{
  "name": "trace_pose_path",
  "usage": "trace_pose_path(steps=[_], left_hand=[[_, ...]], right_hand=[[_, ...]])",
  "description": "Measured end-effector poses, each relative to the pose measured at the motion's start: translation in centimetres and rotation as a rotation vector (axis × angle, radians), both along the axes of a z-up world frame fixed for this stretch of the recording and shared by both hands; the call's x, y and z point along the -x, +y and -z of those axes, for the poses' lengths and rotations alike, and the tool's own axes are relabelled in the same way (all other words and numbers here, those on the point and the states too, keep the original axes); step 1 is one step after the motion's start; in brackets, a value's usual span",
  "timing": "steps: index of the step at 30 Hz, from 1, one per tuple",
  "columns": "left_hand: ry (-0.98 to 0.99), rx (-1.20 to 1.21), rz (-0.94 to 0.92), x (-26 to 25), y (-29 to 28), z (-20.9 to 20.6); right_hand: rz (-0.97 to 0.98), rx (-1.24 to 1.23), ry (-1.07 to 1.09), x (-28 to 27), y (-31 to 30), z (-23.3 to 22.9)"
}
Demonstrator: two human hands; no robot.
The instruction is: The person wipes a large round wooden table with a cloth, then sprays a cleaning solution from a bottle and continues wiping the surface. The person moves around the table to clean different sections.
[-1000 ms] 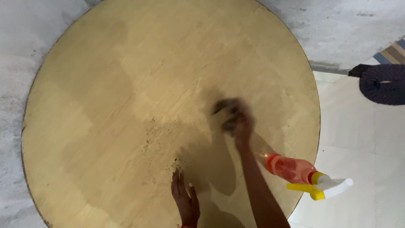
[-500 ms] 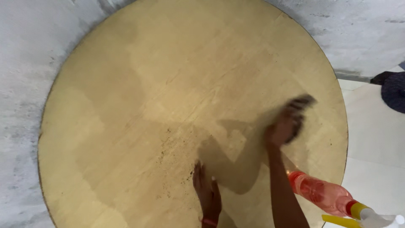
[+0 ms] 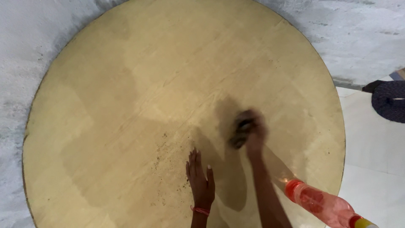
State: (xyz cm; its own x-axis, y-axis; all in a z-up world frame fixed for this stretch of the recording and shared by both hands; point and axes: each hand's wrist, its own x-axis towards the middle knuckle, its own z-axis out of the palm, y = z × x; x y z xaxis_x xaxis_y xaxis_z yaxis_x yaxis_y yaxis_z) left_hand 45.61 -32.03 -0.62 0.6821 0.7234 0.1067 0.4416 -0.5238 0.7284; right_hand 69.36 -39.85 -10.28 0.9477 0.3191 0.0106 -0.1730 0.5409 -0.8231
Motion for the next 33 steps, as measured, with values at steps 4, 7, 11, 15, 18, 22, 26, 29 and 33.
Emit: trace_pose_path(steps=[4,7,11,15,18,22,26,29,33], left_hand=[[0.054,0.015,0.011,-0.7,0.8,0.1],[0.050,-0.007,0.031,-1.3,1.2,0.3],[0.034,-0.004,0.031,-2.4,2.1,0.6],[0.057,0.085,0.002,-2.7,2.9,1.1],[0.027,0.075,-0.005,-2.7,3.6,1.6],[0.024,0.043,-0.018,-2.0,4.2,2.0],[0.007,0.033,-0.013,-1.0,4.4,2.2],[-0.012,0.025,-0.020,-0.8,4.3,1.8],[0.103,0.095,-0.058,-1.2,4.4,1.4]], right_hand=[[0.618,0.515,-0.283,-7.5,-4.6,2.4],[0.965,2.017,-0.386,-11.6,-5.7,5.3],[0.767,1.742,-0.345,-14.4,-1.9,5.7],[0.476,1.590,-0.638,-15.1,3.8,2.6],[0.274,1.362,-0.881,-11.1,9.4,0.2],[0.044,0.950,-1.051,-0.6,10.7,-2.1],[-0.212,0.893,-0.987,6.7,9.3,-3.8],[-0.306,0.727,-0.668,7.4,8.8,-3.5],[-0.234,0.468,0.201,-0.4,6.6,-1.4]])
